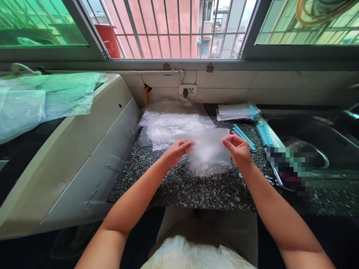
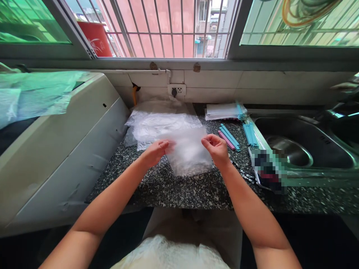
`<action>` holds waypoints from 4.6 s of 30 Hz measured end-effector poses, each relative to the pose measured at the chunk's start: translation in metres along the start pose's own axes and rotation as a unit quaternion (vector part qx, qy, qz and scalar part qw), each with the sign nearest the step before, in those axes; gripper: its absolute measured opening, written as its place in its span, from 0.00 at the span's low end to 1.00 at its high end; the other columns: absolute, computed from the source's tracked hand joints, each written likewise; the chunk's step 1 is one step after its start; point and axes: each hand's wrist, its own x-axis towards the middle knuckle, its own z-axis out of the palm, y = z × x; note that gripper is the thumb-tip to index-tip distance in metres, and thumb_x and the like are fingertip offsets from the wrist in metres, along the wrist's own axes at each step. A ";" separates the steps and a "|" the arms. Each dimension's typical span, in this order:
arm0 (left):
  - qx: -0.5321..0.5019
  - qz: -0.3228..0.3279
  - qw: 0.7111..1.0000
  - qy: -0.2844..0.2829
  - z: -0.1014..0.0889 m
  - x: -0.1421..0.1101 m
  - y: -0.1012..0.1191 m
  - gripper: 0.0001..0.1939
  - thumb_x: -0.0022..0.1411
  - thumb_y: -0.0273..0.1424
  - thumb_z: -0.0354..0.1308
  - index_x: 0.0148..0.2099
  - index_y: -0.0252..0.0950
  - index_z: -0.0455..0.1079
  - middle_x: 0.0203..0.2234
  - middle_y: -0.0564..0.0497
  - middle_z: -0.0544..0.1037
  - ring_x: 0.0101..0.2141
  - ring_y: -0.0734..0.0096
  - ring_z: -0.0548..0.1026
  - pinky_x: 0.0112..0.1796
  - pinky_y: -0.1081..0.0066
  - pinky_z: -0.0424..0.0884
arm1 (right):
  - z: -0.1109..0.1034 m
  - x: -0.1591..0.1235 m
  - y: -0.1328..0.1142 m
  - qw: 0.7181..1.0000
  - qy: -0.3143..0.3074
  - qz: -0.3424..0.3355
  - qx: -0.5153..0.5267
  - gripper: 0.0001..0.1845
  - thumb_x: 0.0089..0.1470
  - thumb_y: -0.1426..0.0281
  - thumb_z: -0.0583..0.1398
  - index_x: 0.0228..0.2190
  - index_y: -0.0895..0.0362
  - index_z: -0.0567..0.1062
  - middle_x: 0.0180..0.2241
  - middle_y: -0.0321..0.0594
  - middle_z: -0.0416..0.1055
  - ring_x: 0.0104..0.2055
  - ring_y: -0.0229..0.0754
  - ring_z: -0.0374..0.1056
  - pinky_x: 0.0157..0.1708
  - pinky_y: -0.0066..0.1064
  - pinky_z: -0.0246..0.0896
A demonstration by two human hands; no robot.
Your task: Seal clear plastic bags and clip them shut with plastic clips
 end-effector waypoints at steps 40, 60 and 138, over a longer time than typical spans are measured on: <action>-0.019 0.012 0.999 0.029 0.004 0.014 0.012 0.21 0.39 0.41 0.69 0.32 0.32 0.72 0.21 0.55 0.71 0.24 0.81 0.67 0.26 0.78 0.63 | 0.002 -0.001 0.003 0.999 -0.010 -0.027 -0.020 0.13 0.41 0.60 0.66 0.20 0.57 0.73 0.20 0.33 0.66 0.24 0.33 0.58 0.26 0.27 0.55; 0.052 0.073 0.995 0.034 0.009 0.009 0.013 0.12 0.39 0.34 0.67 0.25 0.33 0.70 0.19 0.55 0.68 0.23 0.79 0.63 0.27 0.75 0.58 | 0.002 -0.002 0.002 1.000 0.006 -0.009 -0.015 0.13 0.41 0.60 0.66 0.21 0.57 0.73 0.21 0.33 0.67 0.24 0.33 0.60 0.27 0.27 0.58; 0.372 0.219 0.900 0.057 0.036 0.018 0.096 0.07 0.49 0.25 0.59 0.21 0.34 0.67 0.15 0.56 0.63 0.20 0.78 0.58 0.25 0.71 0.53 | 0.018 -0.018 0.003 0.983 -0.117 -0.054 -0.128 0.10 0.46 0.64 0.61 0.21 0.57 0.74 0.20 0.35 0.70 0.23 0.34 0.62 0.25 0.27 0.57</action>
